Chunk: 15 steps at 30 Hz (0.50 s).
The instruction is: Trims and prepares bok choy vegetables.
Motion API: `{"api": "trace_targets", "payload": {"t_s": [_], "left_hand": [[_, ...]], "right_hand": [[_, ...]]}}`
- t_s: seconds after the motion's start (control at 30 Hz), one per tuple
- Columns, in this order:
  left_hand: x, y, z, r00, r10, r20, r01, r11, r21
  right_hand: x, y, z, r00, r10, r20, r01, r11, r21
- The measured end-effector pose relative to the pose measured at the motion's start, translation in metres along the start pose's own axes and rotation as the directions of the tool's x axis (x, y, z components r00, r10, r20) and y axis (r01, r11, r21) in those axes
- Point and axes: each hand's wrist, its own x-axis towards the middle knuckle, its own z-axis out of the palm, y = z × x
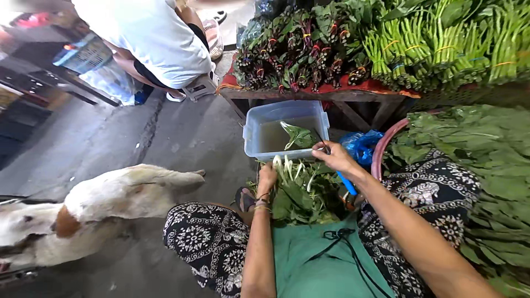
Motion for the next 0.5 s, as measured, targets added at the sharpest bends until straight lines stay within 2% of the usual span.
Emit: {"api": "trace_targets", "payload": {"t_s": [0.07, 0.13, 0.2, 0.3, 0.4, 0.5], "left_hand": [[0.007, -0.017, 0.001, 0.996, -0.047, -0.072, 0.057, 0.990, 0.130], [0.002, -0.020, -0.003, 0.990, -0.030, -0.138, 0.041, 0.996, 0.082], [-0.008, -0.013, -0.011, 0.986, 0.049, -0.160, -0.051, 0.999, -0.009], [-0.032, 0.013, -0.026, 0.967, 0.251, -0.049, -0.255, 0.957, -0.137], [-0.057, 0.043, -0.021, 0.893, 0.440, 0.095, -0.417, 0.888, -0.193], [-0.066, 0.058, -0.007, 0.847, 0.506, 0.161, -0.444, 0.841, -0.308]], "right_hand": [[0.001, -0.003, -0.007, 1.000, 0.008, -0.006, -0.008, 1.000, -0.009], [-0.003, -0.006, -0.008, 1.000, 0.008, 0.003, -0.008, 1.000, 0.003], [-0.008, -0.007, -0.004, 0.999, -0.020, 0.037, 0.019, 1.000, 0.024], [-0.011, -0.005, 0.006, 0.991, -0.118, 0.066, 0.114, 0.992, 0.058], [-0.010, -0.004, 0.013, 0.976, -0.218, 0.004, 0.218, 0.975, 0.047], [-0.014, -0.004, 0.012, 0.943, -0.316, -0.100, 0.317, 0.948, -0.013]]}}
